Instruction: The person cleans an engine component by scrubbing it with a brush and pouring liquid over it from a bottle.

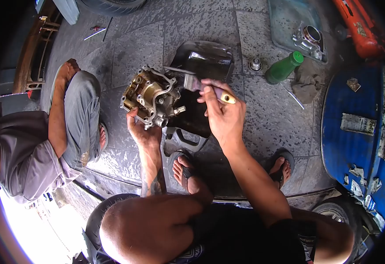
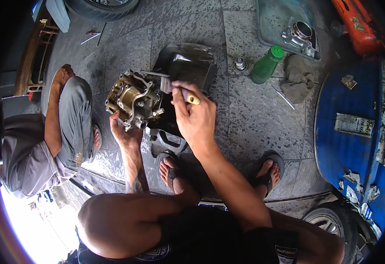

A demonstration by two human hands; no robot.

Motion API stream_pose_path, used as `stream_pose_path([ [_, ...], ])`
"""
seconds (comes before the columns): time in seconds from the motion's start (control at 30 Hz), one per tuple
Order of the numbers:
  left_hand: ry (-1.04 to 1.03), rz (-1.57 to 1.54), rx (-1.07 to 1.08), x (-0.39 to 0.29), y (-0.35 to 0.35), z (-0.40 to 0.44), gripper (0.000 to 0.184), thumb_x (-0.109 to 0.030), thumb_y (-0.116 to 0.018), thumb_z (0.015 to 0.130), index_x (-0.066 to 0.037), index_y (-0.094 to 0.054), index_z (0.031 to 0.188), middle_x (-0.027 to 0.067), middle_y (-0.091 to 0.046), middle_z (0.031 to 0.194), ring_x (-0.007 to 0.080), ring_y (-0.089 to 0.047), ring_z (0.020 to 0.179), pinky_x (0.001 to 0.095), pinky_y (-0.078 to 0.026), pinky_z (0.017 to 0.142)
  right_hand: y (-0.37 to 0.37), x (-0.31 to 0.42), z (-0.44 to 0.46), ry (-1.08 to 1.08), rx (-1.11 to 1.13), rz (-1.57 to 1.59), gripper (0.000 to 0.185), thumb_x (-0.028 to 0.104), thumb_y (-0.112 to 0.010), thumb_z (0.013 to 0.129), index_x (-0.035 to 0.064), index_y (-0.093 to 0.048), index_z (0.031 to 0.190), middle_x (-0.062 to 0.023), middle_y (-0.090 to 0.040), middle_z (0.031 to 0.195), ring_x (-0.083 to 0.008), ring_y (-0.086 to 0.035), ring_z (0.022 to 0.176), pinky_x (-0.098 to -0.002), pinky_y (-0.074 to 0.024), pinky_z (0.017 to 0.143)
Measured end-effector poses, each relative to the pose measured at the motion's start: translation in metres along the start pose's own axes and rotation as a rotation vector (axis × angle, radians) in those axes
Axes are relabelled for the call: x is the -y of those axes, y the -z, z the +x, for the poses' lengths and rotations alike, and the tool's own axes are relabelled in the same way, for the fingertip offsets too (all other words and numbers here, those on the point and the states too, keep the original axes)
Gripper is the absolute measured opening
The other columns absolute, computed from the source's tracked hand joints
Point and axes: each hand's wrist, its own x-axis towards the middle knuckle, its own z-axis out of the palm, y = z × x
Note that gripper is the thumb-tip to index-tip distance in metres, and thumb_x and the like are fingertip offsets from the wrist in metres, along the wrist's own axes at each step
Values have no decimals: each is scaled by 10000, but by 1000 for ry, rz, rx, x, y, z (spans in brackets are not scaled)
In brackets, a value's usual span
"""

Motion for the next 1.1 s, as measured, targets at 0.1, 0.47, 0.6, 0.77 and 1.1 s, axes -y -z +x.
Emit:
stream_pose_path([
  [0.1, -25, 21, -5, -2, -2, 3, 467, -224, -669, 764, -44, -593, 1188, 88, -652, 1154, 264, -629, 1033, 411, -496, 945, 6, -10, -14, -9, 179, -145, 115, 99, -626, 914, 14, -665, 980, -148, -697, 817, -185, -691, 633, -290, -516, 540],
  [0.47, -47, 49, -17, 1, -14, 7, 459, -242, -677, 782, -11, -592, 1169, 106, -659, 1111, 274, -632, 1007, 424, -510, 918, 25, -25, -5, 111, 277, -662, 172, 201, -617, 927, 54, -691, 975, -138, -688, 763, -229, -689, 669, -306, -528, 611],
  [0.6, -69, 71, -65, 2, -12, 12, 488, -250, -682, 781, 10, -580, 1180, 121, -642, 1134, 291, -625, 1014, 441, -511, 924, 25, 20, -2, 19, 225, -188, 127, 126, -641, 900, 16, -687, 942, -126, -701, 782, -210, -689, 635, -318, -512, 564],
  [0.77, -84, 132, -50, 3, -21, 6, 476, -253, -688, 774, -7, -590, 1169, 110, -652, 1106, 284, -622, 1012, 445, -511, 905, 8, 2, 4, 248, 310, -300, 133, 118, -650, 893, 34, -709, 979, -104, -729, 889, -199, -709, 731, -319, -546, 638],
  [1.1, -119, 180, -126, 6, -35, -4, 506, -237, -697, 766, 29, -576, 1179, 132, -640, 1126, 301, -612, 1023, 444, -497, 930, 10, 5, 2, 274, 233, -302, 110, 80, -650, 880, -2, -680, 946, -158, -708, 891, -255, -714, 734, -334, -571, 646],
])
